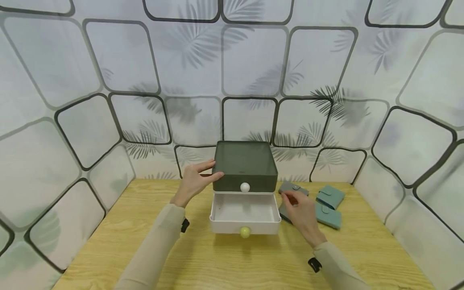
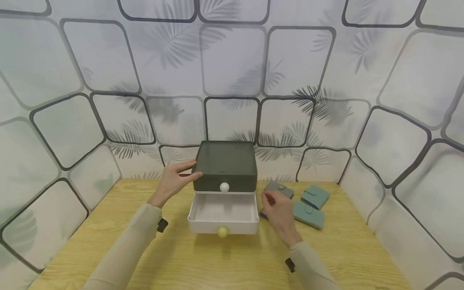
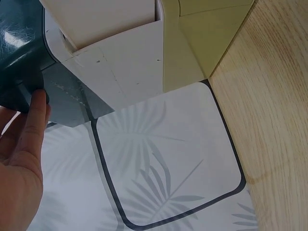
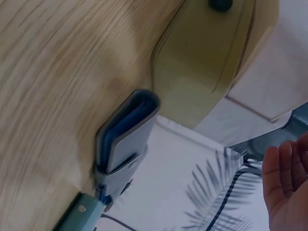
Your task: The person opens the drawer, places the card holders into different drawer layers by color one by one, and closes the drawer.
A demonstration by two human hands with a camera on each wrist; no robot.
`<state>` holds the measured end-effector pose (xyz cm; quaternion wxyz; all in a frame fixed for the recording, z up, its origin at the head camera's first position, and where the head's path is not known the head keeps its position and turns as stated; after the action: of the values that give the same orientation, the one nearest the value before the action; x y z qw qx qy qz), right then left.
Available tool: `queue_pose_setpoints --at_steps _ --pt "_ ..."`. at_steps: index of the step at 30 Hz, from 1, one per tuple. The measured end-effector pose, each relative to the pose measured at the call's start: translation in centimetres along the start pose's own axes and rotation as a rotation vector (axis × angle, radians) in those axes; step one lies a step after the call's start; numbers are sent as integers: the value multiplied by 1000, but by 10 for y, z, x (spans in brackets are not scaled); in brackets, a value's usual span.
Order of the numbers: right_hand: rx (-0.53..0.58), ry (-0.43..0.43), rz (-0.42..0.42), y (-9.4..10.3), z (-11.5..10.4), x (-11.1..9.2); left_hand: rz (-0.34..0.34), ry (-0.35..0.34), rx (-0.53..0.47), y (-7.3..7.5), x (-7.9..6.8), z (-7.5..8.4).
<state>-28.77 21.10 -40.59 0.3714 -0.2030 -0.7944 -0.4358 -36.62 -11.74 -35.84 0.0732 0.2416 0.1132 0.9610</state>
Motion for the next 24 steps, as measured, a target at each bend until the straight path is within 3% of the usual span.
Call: queue_pose_setpoints --at_steps 5,10,14,24 --pt "-46 -93 -122 -11 20 -1 -4 23 0 0 0 -2" --pt "-114 -201 -351 -25 40 -3 -6 23 -1 -1 1 -2" --pt "-163 -232 -495 -31 51 -8 -13 27 5 -1 0 -2" --pt "-250 -189 -618 -45 67 -18 -12 16 4 -1 0 -1"
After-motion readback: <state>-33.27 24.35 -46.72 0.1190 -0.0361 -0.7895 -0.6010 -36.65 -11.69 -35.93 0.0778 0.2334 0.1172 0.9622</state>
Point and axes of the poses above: each hand's wrist, its own x-axis towards the middle knuckle, its own y-axis out of the back of the hand, z = x × y, the point moved 4 cm from there along x, towards the middle knuckle, and after that the axes turned 11 degrees about -x, right-handed, at the moved point
